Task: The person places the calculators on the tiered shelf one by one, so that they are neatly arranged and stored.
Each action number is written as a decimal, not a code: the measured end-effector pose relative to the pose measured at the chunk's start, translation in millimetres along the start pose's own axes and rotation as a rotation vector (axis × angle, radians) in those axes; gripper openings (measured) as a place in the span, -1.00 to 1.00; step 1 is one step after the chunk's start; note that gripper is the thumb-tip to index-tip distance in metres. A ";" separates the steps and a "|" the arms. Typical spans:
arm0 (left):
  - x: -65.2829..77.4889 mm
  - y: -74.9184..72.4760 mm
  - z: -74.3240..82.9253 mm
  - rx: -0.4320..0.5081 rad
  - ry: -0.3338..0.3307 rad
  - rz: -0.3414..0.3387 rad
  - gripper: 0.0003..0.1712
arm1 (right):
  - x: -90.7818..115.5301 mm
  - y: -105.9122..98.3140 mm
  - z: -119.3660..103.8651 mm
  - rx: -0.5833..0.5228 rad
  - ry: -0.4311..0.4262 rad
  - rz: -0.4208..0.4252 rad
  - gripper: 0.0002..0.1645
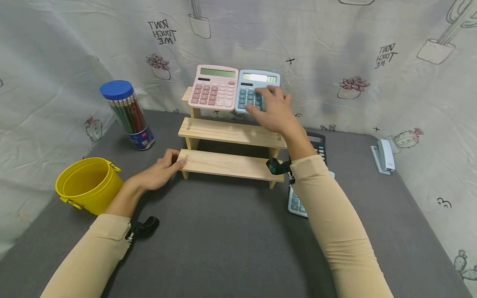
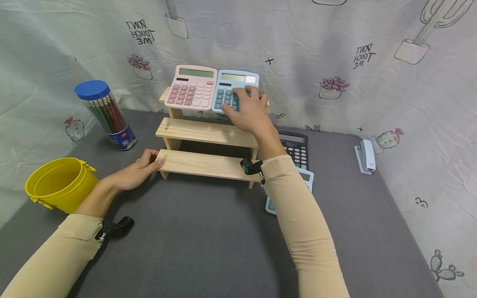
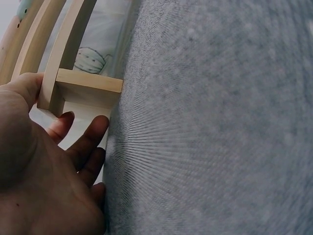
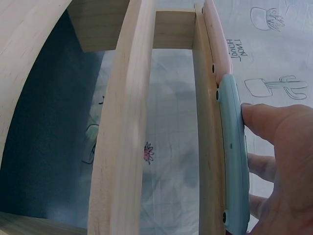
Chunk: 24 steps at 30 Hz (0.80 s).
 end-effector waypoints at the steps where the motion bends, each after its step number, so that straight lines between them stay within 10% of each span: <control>1: 0.0 0.1 0.3 0.002 0.001 -0.001 -0.33 | 0.5 0.0 0.1 -0.002 0.000 -0.001 -0.18; 24: 0.0 2.2 1.2 -0.007 0.010 0.001 -0.35 | 2.2 -1.5 2.4 -0.003 -0.022 -0.026 -0.15</control>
Point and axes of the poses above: each hand's wrist, its own x-axis away from the middle knuckle, its own y-axis out of the palm, z = x × y, the point moved 6 cm from there along -x, towards the middle knuckle, and after that the axes turned 11 degrees about x, right-handed, at the moved point
